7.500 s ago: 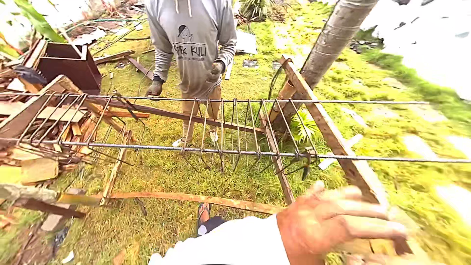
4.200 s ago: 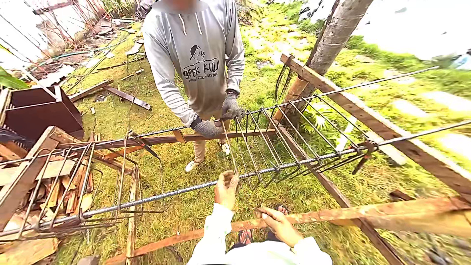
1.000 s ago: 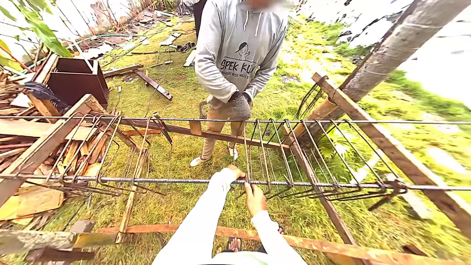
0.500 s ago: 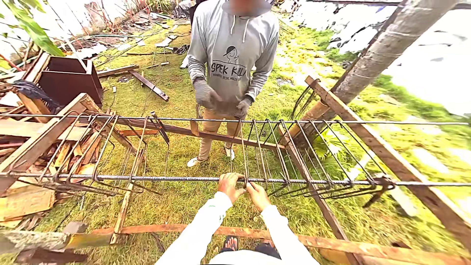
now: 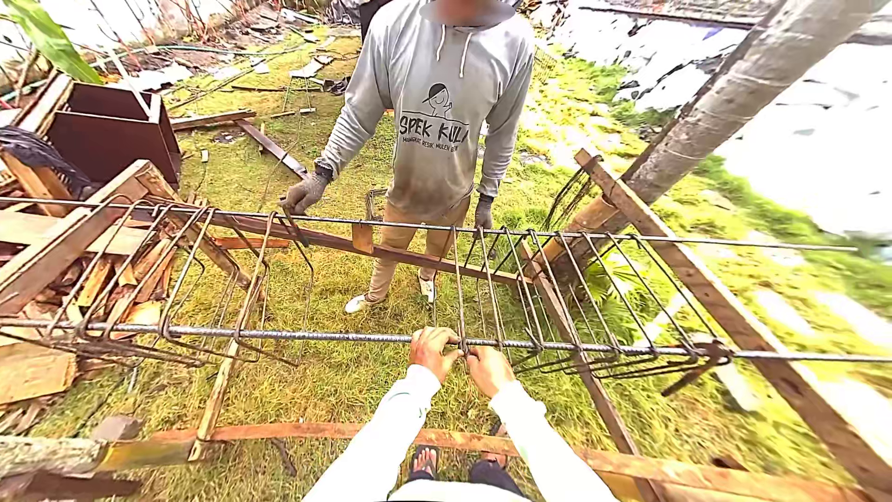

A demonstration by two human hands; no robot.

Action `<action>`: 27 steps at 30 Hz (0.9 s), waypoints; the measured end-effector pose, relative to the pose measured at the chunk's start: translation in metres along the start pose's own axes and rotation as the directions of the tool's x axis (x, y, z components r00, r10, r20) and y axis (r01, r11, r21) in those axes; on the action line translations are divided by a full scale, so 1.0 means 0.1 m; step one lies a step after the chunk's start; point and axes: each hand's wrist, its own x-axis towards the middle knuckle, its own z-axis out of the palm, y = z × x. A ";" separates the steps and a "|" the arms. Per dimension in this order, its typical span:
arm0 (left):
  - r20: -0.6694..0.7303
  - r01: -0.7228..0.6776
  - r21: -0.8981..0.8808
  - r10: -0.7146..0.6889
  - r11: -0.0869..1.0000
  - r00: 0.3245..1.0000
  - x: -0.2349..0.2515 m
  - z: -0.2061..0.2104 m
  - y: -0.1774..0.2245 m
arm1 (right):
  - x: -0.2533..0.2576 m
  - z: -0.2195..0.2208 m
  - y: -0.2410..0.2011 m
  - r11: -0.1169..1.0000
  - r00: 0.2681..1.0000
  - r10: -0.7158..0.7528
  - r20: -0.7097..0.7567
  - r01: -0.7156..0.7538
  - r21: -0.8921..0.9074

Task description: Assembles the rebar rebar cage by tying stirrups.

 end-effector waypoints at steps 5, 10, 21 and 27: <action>0.003 0.010 -0.004 -0.010 1.000 1.000 -0.02 0.01 -0.02 | 0.09 0.04 0.11 0.989 1.000 -0.027 0.016 0.024 0.148; -0.017 -0.010 -0.006 0.010 1.000 1.000 -0.03 0.00 -0.01 | 0.05 -0.02 0.07 0.997 1.000 -0.006 0.027 0.004 0.079; -0.320 -0.103 0.005 0.099 0.995 0.942 -0.19 0.31 -0.05 | 0.23 -0.23 -0.03 0.976 0.970 0.074 0.231 -0.117 0.181; -0.403 -0.102 -0.037 0.078 0.994 0.912 -0.31 0.49 0.01 | 0.12 -0.26 0.08 0.943 0.971 -0.032 0.237 -0.050 0.330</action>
